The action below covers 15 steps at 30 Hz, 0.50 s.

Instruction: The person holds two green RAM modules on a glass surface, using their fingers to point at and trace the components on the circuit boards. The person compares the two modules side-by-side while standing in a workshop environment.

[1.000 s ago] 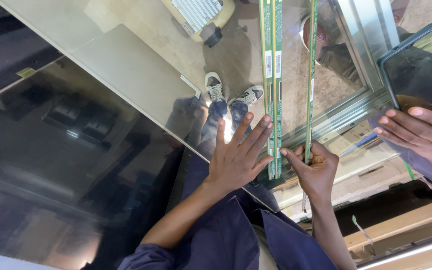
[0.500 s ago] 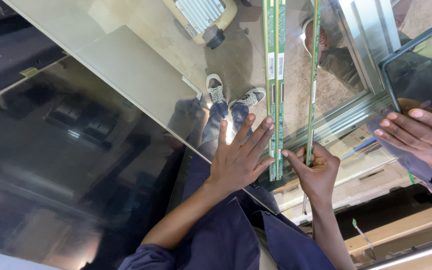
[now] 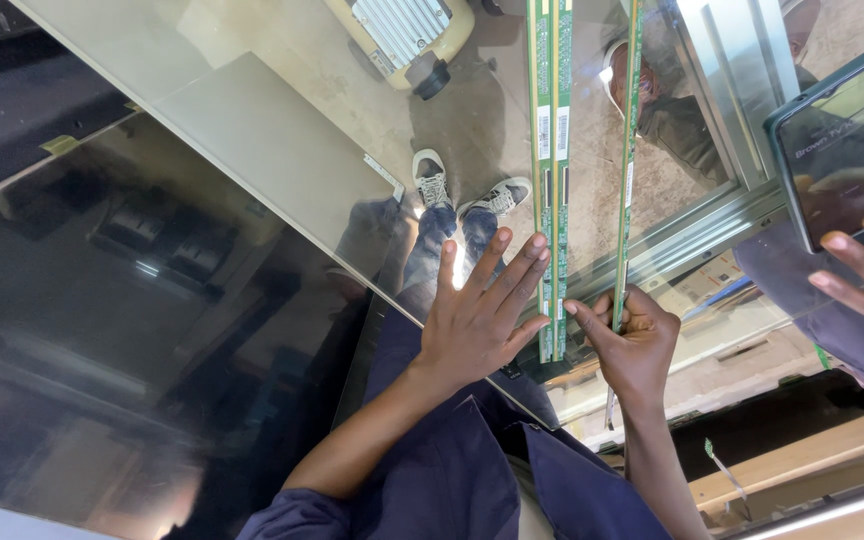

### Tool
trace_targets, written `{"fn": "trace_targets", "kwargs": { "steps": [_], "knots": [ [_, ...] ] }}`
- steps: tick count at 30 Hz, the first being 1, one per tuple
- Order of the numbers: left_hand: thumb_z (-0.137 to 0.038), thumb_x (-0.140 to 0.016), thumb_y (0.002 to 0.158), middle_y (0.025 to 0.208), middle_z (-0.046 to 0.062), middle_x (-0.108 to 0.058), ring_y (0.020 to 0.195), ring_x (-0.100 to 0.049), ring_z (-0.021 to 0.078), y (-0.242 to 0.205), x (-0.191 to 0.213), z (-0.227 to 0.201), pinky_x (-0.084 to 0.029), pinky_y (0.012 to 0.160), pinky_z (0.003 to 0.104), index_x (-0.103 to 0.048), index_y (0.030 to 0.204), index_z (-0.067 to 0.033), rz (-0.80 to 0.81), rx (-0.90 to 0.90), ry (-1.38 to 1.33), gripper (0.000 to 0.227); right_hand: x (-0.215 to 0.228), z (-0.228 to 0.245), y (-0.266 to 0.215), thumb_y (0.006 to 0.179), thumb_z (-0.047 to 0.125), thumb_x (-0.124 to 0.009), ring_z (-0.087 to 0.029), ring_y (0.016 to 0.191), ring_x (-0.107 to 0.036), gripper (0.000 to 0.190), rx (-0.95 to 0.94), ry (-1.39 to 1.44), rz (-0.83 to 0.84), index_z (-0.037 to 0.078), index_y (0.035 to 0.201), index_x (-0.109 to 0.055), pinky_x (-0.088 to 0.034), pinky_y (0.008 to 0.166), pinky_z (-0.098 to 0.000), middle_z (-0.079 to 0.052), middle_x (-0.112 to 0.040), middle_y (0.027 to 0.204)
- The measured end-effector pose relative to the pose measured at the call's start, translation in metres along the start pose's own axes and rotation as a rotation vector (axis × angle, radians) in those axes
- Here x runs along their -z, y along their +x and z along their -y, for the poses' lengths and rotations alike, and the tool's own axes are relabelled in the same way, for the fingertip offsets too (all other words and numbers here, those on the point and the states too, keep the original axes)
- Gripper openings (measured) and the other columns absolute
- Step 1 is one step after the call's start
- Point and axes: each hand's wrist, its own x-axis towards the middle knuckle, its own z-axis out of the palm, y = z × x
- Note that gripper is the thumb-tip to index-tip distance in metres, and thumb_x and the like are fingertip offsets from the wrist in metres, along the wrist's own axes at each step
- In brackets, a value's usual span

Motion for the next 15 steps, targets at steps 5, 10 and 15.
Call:
{"fn": "trace_targets", "kwargs": {
  "steps": [5,10,15],
  "knots": [
    [-0.051,-0.051,0.097,0.158,0.002,-0.035,0.147,-0.031,0.0269,-0.0002,0.0004,-0.0003,-0.002,0.117,0.064,-0.038,0.151,-0.0154,0.001,-0.002,0.019,0.065,0.0001,0.0036,0.0001,0.078,0.008,-0.086,-0.009,0.046,-0.054,0.028,-0.009,0.007,-0.001,-0.003,0.074,-0.061,-0.040,0.049,-0.0242,-0.014,-0.058,0.047],
    [-0.051,-0.050,0.097,0.157,0.002,-0.036,0.147,-0.032,0.0265,0.0000,0.0006,-0.0006,-0.004,0.117,0.064,-0.039,0.151,-0.0157,-0.002,0.006,0.024,0.065,0.0001,0.0077,0.0001,0.078,0.009,-0.086,-0.008,0.047,-0.053,0.028,-0.019,0.021,0.000,-0.003,0.074,-0.060,-0.040,0.049,-0.0237,-0.014,-0.058,0.048],
    [-0.051,-0.048,0.099,0.158,0.001,-0.034,0.147,-0.031,0.0262,-0.0009,0.0002,0.0001,-0.002,0.117,0.063,-0.037,0.152,-0.0159,-0.001,0.005,0.021,0.065,0.0013,0.0051,0.0005,0.080,0.009,-0.085,-0.006,0.043,-0.048,0.027,-0.033,0.038,0.020,-0.003,0.075,-0.061,-0.036,0.045,-0.0226,-0.014,-0.058,0.048]
  ]
}}
